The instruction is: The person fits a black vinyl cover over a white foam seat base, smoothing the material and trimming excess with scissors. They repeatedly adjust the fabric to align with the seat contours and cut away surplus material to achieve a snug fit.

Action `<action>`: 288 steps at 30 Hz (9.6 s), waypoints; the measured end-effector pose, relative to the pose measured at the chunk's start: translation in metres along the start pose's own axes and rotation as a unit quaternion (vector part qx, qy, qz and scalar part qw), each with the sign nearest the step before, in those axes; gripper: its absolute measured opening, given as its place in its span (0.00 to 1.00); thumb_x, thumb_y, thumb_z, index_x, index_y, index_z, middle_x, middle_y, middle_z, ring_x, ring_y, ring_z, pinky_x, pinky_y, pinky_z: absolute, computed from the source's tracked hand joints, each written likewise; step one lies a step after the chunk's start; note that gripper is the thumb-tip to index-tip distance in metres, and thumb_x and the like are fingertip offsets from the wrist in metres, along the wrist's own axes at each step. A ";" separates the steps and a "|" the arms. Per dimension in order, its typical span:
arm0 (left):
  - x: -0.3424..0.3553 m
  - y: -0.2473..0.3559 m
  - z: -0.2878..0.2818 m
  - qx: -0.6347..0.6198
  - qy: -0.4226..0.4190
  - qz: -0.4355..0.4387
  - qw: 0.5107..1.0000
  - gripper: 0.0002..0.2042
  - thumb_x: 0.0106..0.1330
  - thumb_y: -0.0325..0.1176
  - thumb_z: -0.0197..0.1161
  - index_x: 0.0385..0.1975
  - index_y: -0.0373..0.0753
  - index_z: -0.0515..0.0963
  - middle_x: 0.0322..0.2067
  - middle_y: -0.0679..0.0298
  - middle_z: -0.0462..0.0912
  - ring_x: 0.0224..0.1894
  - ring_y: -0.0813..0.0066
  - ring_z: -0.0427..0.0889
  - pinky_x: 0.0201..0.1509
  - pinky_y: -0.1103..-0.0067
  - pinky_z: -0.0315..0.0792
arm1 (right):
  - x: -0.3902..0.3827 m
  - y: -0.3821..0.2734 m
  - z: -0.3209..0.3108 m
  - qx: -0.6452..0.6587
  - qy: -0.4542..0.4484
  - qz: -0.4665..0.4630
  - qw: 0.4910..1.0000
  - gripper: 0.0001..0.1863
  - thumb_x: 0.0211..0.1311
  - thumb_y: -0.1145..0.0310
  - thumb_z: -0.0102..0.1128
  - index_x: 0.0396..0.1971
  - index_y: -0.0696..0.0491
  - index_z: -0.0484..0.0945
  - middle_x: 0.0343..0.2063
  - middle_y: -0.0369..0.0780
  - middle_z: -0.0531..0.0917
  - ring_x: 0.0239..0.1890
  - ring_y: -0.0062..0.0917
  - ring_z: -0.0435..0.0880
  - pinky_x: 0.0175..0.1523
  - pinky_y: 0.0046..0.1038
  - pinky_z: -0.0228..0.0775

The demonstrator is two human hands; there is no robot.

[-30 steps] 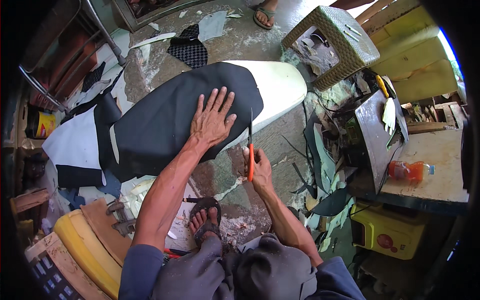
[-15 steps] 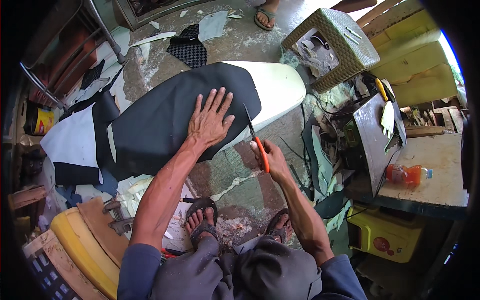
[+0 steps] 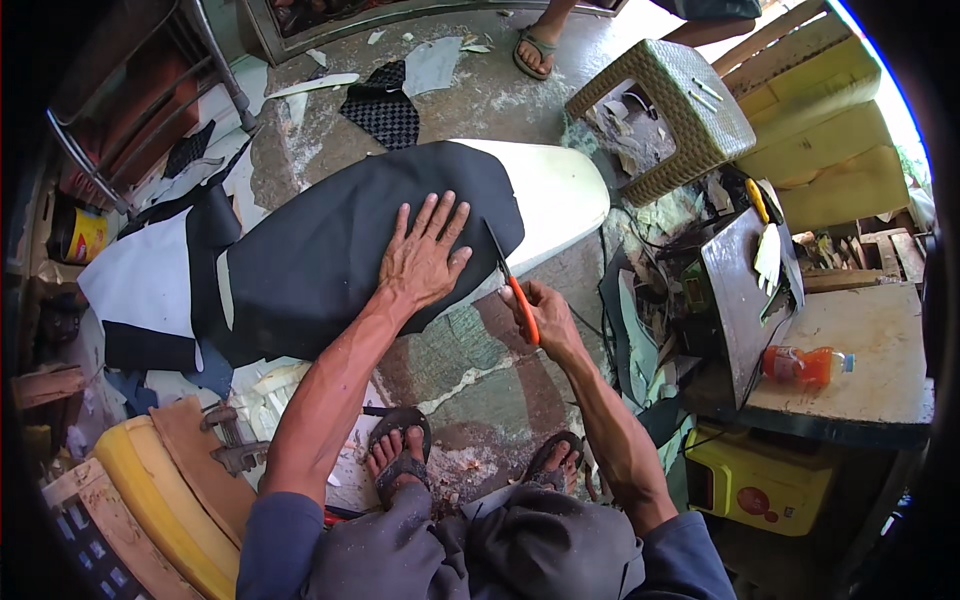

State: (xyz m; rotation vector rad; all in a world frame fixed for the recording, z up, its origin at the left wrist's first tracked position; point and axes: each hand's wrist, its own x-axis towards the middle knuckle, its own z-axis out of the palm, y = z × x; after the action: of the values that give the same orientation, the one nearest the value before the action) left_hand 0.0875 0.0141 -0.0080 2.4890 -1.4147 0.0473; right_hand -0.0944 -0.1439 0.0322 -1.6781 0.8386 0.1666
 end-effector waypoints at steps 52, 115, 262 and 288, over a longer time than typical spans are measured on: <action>0.000 0.001 -0.005 -0.061 -0.027 -0.017 0.998 0.33 0.76 0.53 0.47 0.78 0.48 0.56 0.79 0.61 0.49 0.81 0.61 0.45 0.81 0.52 0.38 | 0.071 -0.083 0.014 0.033 0.006 0.005 0.999 0.24 0.67 0.44 0.68 0.31 0.53 0.78 0.14 0.29 0.72 0.12 0.14 0.69 0.17 0.20 0.57; -0.229 0.020 -0.057 -0.184 0.098 -0.260 0.943 0.27 0.73 0.32 0.57 0.70 0.29 0.64 0.69 0.42 0.66 0.74 0.45 0.61 0.77 0.62 0.54 | -0.121 0.161 -0.015 -0.229 0.375 -0.118 0.891 0.20 0.58 0.71 0.62 0.50 0.59 0.75 0.46 0.53 0.76 0.51 0.50 0.75 0.55 0.46 0.69; -0.104 0.199 0.124 -0.156 -0.075 0.195 0.965 0.22 0.53 0.30 0.68 0.51 0.48 0.83 0.62 0.65 0.76 0.71 0.63 0.68 0.73 0.31 0.42 | -0.147 0.203 -0.086 -0.115 0.224 0.084 0.964 0.28 0.54 0.63 0.66 0.55 0.59 0.74 0.37 0.51 0.82 0.40 0.47 0.84 0.44 0.45 0.74; -0.097 0.205 0.123 -0.200 -0.055 0.185 0.961 0.15 0.57 0.29 0.71 0.45 0.46 0.83 0.56 0.66 0.79 0.67 0.63 0.72 0.76 0.36 0.40 | -0.197 0.190 -0.088 -0.034 0.035 0.177 0.983 0.40 0.53 0.37 0.73 0.40 0.65 0.81 0.29 0.55 0.84 0.35 0.47 0.87 0.40 0.42 0.76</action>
State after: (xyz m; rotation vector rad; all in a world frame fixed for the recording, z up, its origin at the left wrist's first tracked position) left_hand -0.1498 -0.0347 -0.0969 1.9061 -1.7211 -0.2783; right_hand -0.3810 -0.1464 0.0107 -1.5935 1.1932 0.3845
